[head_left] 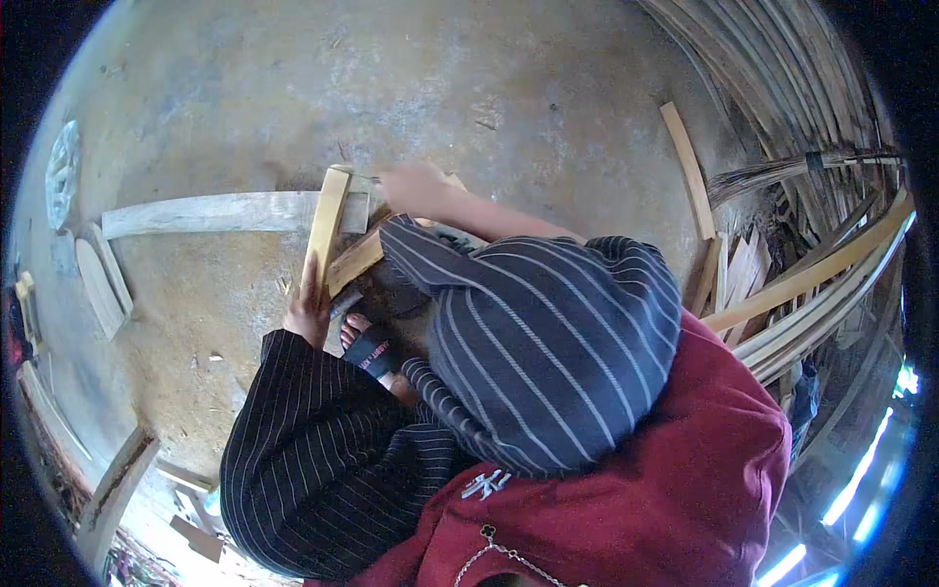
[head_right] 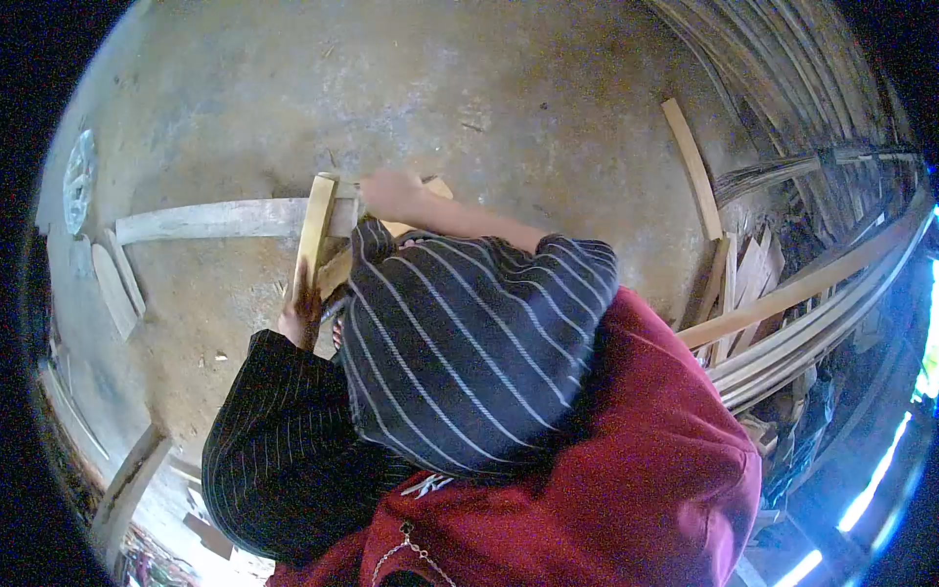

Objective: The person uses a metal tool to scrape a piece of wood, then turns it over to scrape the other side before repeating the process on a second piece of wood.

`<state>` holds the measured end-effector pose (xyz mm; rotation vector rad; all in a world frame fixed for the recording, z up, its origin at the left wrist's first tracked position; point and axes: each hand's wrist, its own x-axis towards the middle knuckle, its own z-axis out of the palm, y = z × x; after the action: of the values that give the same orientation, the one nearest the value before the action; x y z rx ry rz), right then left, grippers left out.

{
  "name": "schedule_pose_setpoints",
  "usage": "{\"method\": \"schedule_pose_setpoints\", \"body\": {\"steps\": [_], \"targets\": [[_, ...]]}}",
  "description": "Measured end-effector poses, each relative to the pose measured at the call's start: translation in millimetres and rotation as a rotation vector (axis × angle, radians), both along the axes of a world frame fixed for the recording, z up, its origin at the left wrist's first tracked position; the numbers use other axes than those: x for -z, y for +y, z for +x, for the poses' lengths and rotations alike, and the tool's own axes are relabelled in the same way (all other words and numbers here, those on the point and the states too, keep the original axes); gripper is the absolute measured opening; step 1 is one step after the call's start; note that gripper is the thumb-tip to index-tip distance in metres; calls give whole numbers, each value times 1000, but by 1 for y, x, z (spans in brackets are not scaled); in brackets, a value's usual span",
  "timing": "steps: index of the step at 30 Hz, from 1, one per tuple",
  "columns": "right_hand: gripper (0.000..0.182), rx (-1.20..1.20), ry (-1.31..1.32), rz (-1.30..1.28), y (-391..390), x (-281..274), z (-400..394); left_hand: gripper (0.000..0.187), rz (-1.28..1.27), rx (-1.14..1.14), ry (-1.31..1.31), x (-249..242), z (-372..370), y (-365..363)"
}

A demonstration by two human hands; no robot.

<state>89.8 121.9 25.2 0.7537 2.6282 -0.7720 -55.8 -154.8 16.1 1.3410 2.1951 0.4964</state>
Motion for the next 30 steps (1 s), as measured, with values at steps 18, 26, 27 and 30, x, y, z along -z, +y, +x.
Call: {"method": "schedule_pose_setpoints", "body": {"steps": [18, 26, 27, 30], "targets": [[35, 22, 42, 4, -18, 5, 24, 58, 258, 112, 102, 26, -3, -12], [37, 204, 81, 2, -25, 15, 5, 68, 35, -56, 109, 42, -15, -29], [38, 194, 91, 24, -26, 15, 6, 69, -18, -71, 132, 36, -14, -25], [39, 175, 110, 71, -26, 28, 13, 76, -86, -175, -45, 17, -19, -17]]}}
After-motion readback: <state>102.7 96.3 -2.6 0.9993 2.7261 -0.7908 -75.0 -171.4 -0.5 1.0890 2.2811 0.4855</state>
